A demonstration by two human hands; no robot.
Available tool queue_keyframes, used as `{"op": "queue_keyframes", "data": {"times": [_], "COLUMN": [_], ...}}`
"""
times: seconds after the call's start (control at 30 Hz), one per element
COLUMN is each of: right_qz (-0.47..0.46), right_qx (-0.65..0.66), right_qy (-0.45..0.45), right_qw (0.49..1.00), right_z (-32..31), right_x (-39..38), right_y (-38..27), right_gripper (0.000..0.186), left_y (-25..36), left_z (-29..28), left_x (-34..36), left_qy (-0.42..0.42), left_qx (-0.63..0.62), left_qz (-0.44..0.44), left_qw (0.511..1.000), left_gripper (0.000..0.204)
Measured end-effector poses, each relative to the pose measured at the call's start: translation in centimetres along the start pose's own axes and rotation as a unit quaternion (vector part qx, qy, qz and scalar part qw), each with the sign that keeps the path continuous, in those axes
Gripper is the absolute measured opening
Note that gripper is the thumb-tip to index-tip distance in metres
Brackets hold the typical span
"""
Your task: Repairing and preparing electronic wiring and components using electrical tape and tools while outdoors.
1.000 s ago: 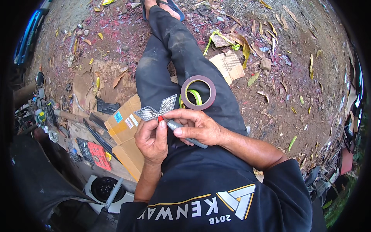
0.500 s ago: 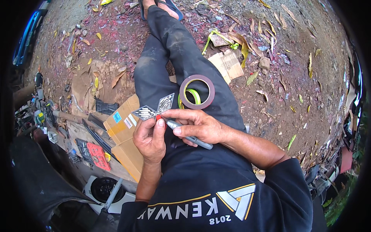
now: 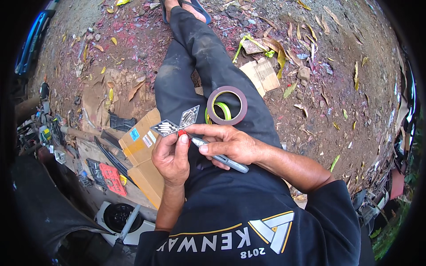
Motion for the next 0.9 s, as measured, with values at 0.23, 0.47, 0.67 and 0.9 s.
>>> {"op": "queue_keyframes", "data": {"times": [0.23, 0.47, 0.67, 0.9], "right_qz": [0.02, 0.011, -0.234, -0.301], "right_qx": [-0.012, -0.038, -0.375, -0.336], "right_qy": [0.017, 0.04, 0.166, 0.217], "right_qw": [1.0, 0.998, 0.881, 0.866], "right_z": [0.0, -0.2, 0.4, 0.6], "right_x": [0.2, -2.1, -1.3, 0.5], "right_y": [-0.2, -0.8, -7.2, -6.6], "right_gripper": [0.048, 0.049, 0.066, 0.074], "left_y": [0.4, -1.0, -1.3, 0.6], "left_z": [-0.1, -1.1, -0.1, 0.4], "left_x": [0.2, 0.5, 0.4, 1.2], "left_qy": [-0.004, 0.039, 0.009, 0.013], "left_qx": [0.002, -0.043, -0.135, 0.049], "left_qz": [0.002, -0.066, -0.138, 0.004], "left_qw": [1.0, 0.996, 0.981, 0.999], "left_gripper": [0.007, 0.006, 0.01, 0.01]}}
Point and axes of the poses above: each hand's wrist, its own x-axis towards the middle knuckle, its own z-axis out of the palm, y = z × x, the point moved 8 cm from there along x, towards the middle knuckle, and after that the axes turned 9 degrees about x, right-handed, at the moved point
